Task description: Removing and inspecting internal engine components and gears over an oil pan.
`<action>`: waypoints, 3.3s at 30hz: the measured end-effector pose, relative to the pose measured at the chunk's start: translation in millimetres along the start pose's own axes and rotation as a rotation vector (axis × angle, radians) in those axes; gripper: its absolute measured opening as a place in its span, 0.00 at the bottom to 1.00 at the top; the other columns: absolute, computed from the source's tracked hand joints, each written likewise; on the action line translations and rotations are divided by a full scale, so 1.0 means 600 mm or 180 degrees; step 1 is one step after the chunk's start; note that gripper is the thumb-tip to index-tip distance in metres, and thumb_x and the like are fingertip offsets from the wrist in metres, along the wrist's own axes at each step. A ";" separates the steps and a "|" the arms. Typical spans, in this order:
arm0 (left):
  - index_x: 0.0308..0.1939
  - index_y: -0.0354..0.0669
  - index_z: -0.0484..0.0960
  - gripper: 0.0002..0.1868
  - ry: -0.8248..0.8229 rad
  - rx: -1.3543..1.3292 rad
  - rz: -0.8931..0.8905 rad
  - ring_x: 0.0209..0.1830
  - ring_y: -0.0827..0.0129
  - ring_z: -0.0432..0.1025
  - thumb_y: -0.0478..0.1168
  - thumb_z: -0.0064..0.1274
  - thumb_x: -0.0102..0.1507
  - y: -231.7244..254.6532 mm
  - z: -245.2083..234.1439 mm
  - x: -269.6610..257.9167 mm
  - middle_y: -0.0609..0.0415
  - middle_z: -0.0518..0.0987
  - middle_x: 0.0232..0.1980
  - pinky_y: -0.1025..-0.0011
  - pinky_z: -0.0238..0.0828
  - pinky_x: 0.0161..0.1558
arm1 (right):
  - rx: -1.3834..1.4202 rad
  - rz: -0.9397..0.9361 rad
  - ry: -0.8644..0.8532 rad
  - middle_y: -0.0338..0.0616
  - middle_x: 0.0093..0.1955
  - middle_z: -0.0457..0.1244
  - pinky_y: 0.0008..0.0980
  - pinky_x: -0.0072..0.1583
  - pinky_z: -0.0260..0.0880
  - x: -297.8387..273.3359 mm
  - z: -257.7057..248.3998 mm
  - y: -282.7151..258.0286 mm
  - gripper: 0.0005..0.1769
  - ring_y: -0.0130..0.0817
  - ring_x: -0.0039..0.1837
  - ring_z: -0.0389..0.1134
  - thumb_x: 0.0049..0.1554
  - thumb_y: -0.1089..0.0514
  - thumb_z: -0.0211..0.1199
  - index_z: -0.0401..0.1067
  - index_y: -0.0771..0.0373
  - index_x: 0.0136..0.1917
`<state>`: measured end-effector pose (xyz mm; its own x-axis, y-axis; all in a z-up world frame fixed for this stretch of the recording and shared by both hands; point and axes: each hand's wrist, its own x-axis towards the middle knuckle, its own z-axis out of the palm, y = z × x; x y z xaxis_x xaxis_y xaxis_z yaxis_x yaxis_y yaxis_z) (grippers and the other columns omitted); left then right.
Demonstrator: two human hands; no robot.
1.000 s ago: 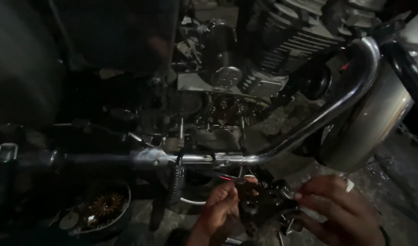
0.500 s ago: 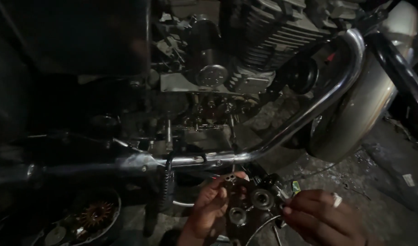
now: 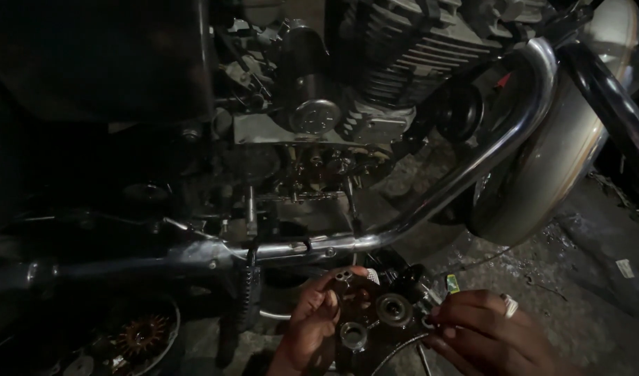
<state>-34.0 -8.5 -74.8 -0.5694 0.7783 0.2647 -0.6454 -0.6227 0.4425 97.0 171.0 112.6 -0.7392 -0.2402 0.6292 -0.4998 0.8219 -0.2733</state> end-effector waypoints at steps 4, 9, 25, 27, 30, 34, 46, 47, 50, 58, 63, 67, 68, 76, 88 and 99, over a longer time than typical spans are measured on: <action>0.68 0.25 0.68 0.33 0.0217 -0.0178 -0.0060 0.54 0.67 0.78 0.45 0.55 0.65 0.012 0.025 0.010 0.46 0.81 0.56 0.66 0.76 0.58 | -0.0177 0.0092 -0.0149 0.43 0.50 0.71 0.35 0.53 0.80 -0.002 -0.002 0.006 0.16 0.37 0.52 0.76 0.54 0.58 0.73 0.71 0.60 0.53; 0.68 0.34 0.69 0.28 0.0502 0.0051 -0.0141 0.56 0.69 0.77 0.45 0.49 0.66 0.008 0.026 0.032 0.55 0.80 0.61 0.67 0.77 0.54 | -0.0349 -0.0220 -0.0260 0.43 0.50 0.71 0.35 0.52 0.80 0.026 -0.007 0.024 0.13 0.37 0.52 0.77 0.54 0.57 0.74 0.76 0.62 0.50; 0.49 0.40 0.74 0.08 0.2610 0.0043 -0.0725 0.31 0.65 0.73 0.35 0.45 0.67 -0.019 -0.101 0.195 0.48 0.80 0.39 0.66 0.73 0.33 | -0.0720 0.0517 -0.0561 0.48 0.50 0.68 0.39 0.44 0.71 0.066 0.107 0.198 0.16 0.44 0.45 0.70 0.45 0.64 0.72 0.75 0.65 0.47; 0.52 0.43 0.74 0.12 0.2854 -0.0189 -0.0796 0.31 0.68 0.70 0.45 0.48 0.70 0.001 -0.083 0.211 0.50 0.79 0.40 0.70 0.70 0.34 | -0.0576 0.0537 -0.0520 0.47 0.51 0.68 0.39 0.45 0.72 0.080 0.122 0.210 0.20 0.44 0.47 0.71 0.41 0.62 0.74 0.75 0.64 0.49; 0.50 0.39 0.74 0.16 0.2880 -0.0285 -0.0958 0.30 0.67 0.70 0.49 0.43 0.71 0.000 -0.106 0.225 0.50 0.79 0.38 0.70 0.69 0.33 | -0.0498 0.0652 -0.0510 0.45 0.51 0.68 0.38 0.48 0.74 0.070 0.146 0.229 0.20 0.43 0.50 0.72 0.44 0.62 0.74 0.75 0.63 0.50; 0.49 0.37 0.76 0.16 0.2846 -0.0300 -0.1073 0.29 0.68 0.70 0.47 0.46 0.71 -0.005 -0.125 0.231 0.50 0.78 0.37 0.70 0.70 0.32 | -0.0698 0.0942 -0.0697 0.43 0.51 0.69 0.37 0.46 0.74 0.067 0.157 0.239 0.22 0.41 0.49 0.73 0.43 0.63 0.73 0.77 0.61 0.53; 0.51 0.33 0.79 0.12 0.2782 -0.0125 -0.1187 0.32 0.65 0.74 0.39 0.51 0.68 -0.051 -0.180 0.256 0.48 0.81 0.38 0.70 0.73 0.33 | -0.0537 0.1028 -0.0702 0.45 0.56 0.69 0.37 0.51 0.75 0.051 0.167 0.281 0.23 0.41 0.54 0.74 0.44 0.62 0.71 0.76 0.62 0.54; 0.50 0.35 0.79 0.13 0.2872 -0.0356 -0.1121 0.32 0.65 0.74 0.41 0.47 0.69 -0.044 -0.172 0.257 0.48 0.81 0.38 0.69 0.73 0.33 | -0.0598 0.0974 -0.0722 0.47 0.57 0.69 0.38 0.52 0.75 0.052 0.167 0.279 0.24 0.43 0.56 0.73 0.42 0.61 0.71 0.76 0.64 0.54; 0.49 0.40 0.79 0.14 0.3016 -0.0557 -0.1091 0.32 0.66 0.73 0.46 0.44 0.69 -0.029 -0.157 0.258 0.50 0.80 0.38 0.69 0.71 0.33 | -0.0671 0.0905 -0.0674 0.48 0.57 0.69 0.38 0.54 0.75 0.043 0.172 0.285 0.25 0.43 0.58 0.73 0.43 0.60 0.72 0.76 0.65 0.55; 0.47 0.40 0.79 0.18 0.2356 -0.0654 -0.0680 0.28 0.67 0.72 0.50 0.44 0.69 -0.040 -0.169 0.252 0.51 0.80 0.35 0.69 0.68 0.29 | -0.0450 0.0906 -0.0484 0.48 0.56 0.70 0.36 0.54 0.76 0.055 0.171 0.293 0.21 0.41 0.58 0.74 0.45 0.62 0.71 0.76 0.65 0.53; 0.56 0.46 0.78 0.18 0.2595 -0.0564 -0.0964 0.25 0.68 0.68 0.50 0.39 0.71 -0.005 -0.141 0.267 0.53 0.74 0.29 0.68 0.67 0.30 | -0.0612 0.0814 -0.0349 0.46 0.49 0.71 0.33 0.50 0.76 0.073 0.174 0.319 0.16 0.37 0.53 0.75 0.45 0.61 0.72 0.78 0.65 0.48; 0.58 0.64 0.70 0.12 0.2621 -0.0806 -0.1072 0.25 0.69 0.66 0.52 0.38 0.72 -0.061 -0.193 0.270 0.54 0.74 0.28 0.68 0.67 0.31 | -0.0594 0.0999 -0.0278 0.45 0.46 0.71 0.31 0.49 0.78 0.094 0.174 0.327 0.11 0.35 0.51 0.75 0.46 0.63 0.71 0.76 0.65 0.44; 0.57 0.51 0.72 0.14 0.2449 -0.0871 -0.1006 0.27 0.69 0.68 0.50 0.37 0.73 -0.072 -0.202 0.270 0.54 0.74 0.30 0.69 0.68 0.33 | -0.0474 0.1083 -0.0257 0.43 0.45 0.70 0.31 0.49 0.77 0.100 0.174 0.330 0.10 0.34 0.50 0.75 0.47 0.64 0.71 0.76 0.64 0.44; 0.54 0.42 0.77 0.19 0.2790 -0.1004 -0.1085 0.25 0.71 0.65 0.52 0.52 0.69 -0.048 -0.195 0.306 0.57 0.75 0.32 0.70 0.64 0.32 | -0.0774 0.1323 -0.0402 0.45 0.44 0.68 0.29 0.39 0.76 0.102 0.175 0.379 0.13 0.32 0.44 0.75 0.47 0.64 0.72 0.76 0.64 0.47; 0.52 0.40 0.78 0.27 0.2719 -0.0873 -0.1068 0.25 0.73 0.66 0.58 0.59 0.62 -0.006 -0.172 0.332 0.55 0.76 0.33 0.73 0.67 0.33 | -0.0854 0.1391 -0.0447 0.43 0.46 0.72 0.27 0.36 0.74 0.162 0.182 0.379 0.10 0.30 0.40 0.75 0.52 0.59 0.72 0.79 0.61 0.48; 0.49 0.41 0.78 0.26 0.2565 -0.0819 -0.0832 0.25 0.76 0.66 0.59 0.60 0.61 -0.011 -0.171 0.332 0.59 0.78 0.33 0.76 0.66 0.31 | -0.1110 0.1068 -0.0464 0.44 0.48 0.72 0.35 0.45 0.75 0.151 0.171 0.392 0.11 0.39 0.48 0.75 0.54 0.60 0.70 0.80 0.61 0.52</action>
<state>-195.2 142.4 -113.2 -0.5106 0.6649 -0.5451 -0.8444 -0.5073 0.1722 -134.1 289.6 30.5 -0.9010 0.0175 0.4335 -0.0618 0.9838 -0.1682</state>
